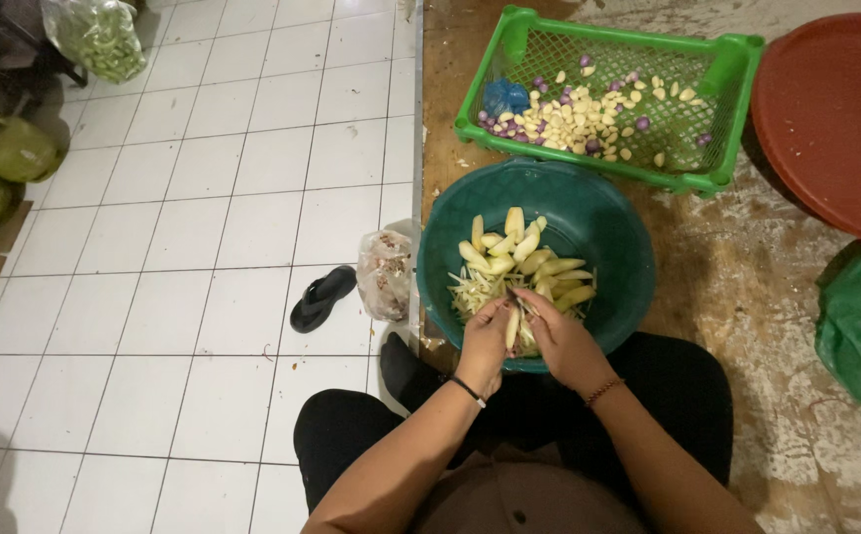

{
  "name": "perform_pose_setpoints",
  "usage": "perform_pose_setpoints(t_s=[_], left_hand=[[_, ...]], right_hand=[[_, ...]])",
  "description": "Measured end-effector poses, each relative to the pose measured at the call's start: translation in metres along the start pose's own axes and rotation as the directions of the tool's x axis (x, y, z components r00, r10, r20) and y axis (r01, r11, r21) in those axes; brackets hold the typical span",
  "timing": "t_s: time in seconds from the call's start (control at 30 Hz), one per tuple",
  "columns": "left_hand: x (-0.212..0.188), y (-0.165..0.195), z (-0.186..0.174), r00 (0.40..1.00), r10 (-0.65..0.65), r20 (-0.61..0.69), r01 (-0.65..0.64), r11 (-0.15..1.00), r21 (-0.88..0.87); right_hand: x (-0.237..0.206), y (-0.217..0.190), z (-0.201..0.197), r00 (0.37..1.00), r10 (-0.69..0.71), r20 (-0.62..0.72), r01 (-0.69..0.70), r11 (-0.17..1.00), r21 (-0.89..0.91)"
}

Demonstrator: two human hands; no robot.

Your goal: The person sits on the floor and uses a peeler to remove the skin from pale yellow vegetables, placing the peeled pieces into a green basin. The person handles the vegetables one at a time and continues peeling throughout the clip.

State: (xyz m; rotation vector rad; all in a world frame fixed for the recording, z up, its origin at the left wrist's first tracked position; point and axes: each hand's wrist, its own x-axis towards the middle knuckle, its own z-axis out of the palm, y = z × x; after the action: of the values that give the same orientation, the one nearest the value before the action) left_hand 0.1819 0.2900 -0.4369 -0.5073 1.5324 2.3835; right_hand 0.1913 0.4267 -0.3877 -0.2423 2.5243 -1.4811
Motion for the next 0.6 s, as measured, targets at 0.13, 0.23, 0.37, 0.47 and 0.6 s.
perform_pose_setpoints(t_s=[0.13,0.23,0.37,0.47,0.6], left_hand=[[0.001,0.004,0.000,0.999,0.031,-0.012,-0.031,0.999,-0.008],[0.010,0.008,-0.004,0.992,0.108,-0.072,-0.112,0.992,-0.053],[0.019,0.014,-0.007,0.981,0.150,-0.123,-0.159,0.985,-0.064],[0.021,0.015,-0.008,0.979,0.152,-0.137,-0.163,0.984,-0.069],[0.019,0.014,-0.008,0.978,0.150,-0.144,-0.163,0.983,-0.086]], right_hand=[[0.002,0.001,-0.004,0.988,0.150,0.040,-0.149,0.988,-0.029],[-0.003,0.006,-0.003,0.990,0.061,0.129,-0.067,0.997,0.040],[-0.013,0.011,0.004,0.961,-0.259,0.102,0.251,0.964,0.083],[-0.015,0.011,0.007,0.971,-0.216,0.107,0.212,0.976,0.048],[-0.016,0.009,0.010,0.985,-0.144,0.093,0.149,0.988,-0.047]])
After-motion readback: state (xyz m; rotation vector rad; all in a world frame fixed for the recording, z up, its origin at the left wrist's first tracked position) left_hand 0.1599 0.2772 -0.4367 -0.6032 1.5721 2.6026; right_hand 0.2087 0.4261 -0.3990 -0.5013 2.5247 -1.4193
